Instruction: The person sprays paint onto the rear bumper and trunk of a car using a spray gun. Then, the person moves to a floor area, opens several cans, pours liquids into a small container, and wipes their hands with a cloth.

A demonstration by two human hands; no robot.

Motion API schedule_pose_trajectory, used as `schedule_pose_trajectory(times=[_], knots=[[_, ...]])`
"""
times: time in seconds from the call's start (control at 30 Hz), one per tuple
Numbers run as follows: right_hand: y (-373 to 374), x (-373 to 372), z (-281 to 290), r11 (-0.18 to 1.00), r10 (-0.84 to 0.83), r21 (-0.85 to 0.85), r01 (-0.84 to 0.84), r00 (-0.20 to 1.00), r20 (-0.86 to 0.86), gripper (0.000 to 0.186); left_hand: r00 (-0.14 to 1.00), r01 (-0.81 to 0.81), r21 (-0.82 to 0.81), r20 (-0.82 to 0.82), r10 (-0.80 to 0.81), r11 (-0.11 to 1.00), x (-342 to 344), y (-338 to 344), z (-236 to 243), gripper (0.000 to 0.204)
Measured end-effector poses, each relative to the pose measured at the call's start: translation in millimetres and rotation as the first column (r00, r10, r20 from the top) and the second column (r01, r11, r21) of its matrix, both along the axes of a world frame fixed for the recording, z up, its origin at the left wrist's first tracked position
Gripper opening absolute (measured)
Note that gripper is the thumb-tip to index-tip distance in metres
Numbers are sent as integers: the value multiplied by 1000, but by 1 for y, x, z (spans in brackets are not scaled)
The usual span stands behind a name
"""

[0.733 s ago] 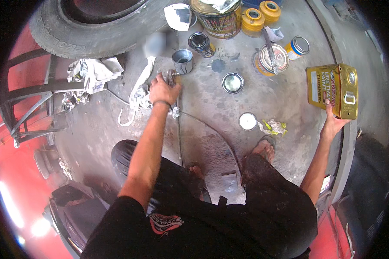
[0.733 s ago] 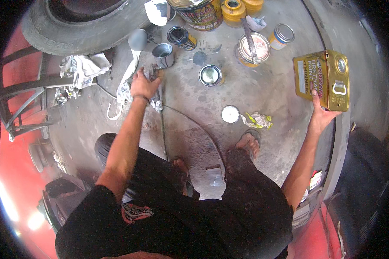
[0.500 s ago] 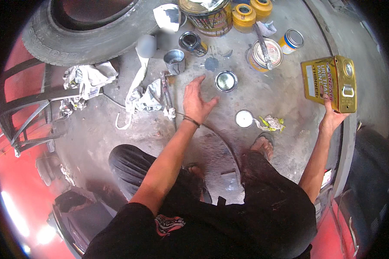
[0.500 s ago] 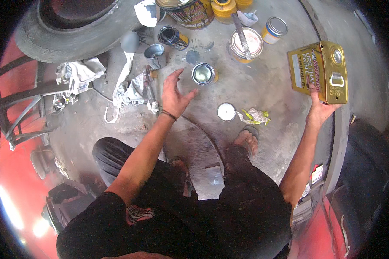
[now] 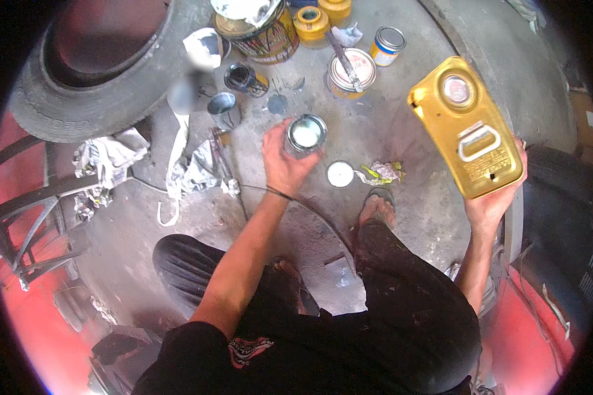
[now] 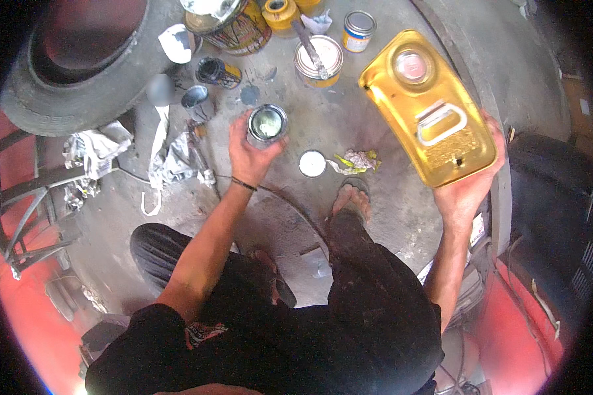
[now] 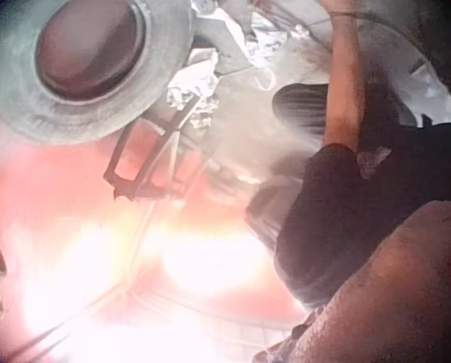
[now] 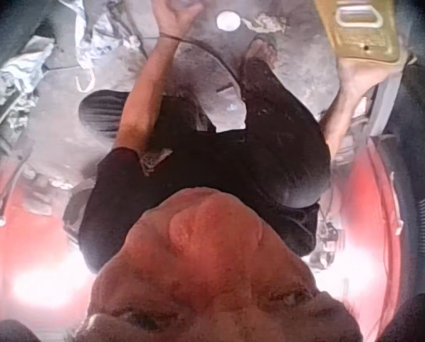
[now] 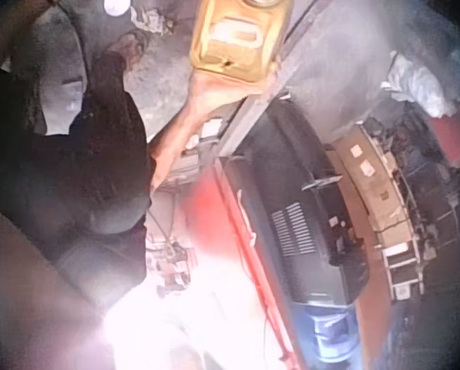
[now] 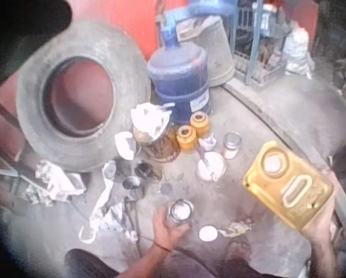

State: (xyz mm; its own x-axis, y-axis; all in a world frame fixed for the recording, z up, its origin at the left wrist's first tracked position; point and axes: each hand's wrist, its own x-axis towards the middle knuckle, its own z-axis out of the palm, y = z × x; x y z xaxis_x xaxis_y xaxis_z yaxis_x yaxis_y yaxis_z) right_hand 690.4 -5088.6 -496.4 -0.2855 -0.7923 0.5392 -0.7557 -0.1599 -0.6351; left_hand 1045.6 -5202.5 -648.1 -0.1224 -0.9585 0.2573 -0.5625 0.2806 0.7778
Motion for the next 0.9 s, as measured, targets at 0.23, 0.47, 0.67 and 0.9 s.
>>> schedule_pose_trajectory(times=[0.23,0.47,0.67,0.9], knots=[[11,22,39,999,41,-46,-10,651,758,98,986,169,-18,6,-169,985,-17,16,124,74],[-1,42,137,991,126,58,-118,978,-166,105,968,229,-166,-63,-242,959,-23,-7,196,74],[-16,63,180,996,83,9,-86,918,-389,100,975,185,-235,-79,-208,954,-19,-15,206,72],[-31,89,193,996,85,26,-84,849,-522,102,978,116,-240,-139,-153,964,-15,-24,207,73]])
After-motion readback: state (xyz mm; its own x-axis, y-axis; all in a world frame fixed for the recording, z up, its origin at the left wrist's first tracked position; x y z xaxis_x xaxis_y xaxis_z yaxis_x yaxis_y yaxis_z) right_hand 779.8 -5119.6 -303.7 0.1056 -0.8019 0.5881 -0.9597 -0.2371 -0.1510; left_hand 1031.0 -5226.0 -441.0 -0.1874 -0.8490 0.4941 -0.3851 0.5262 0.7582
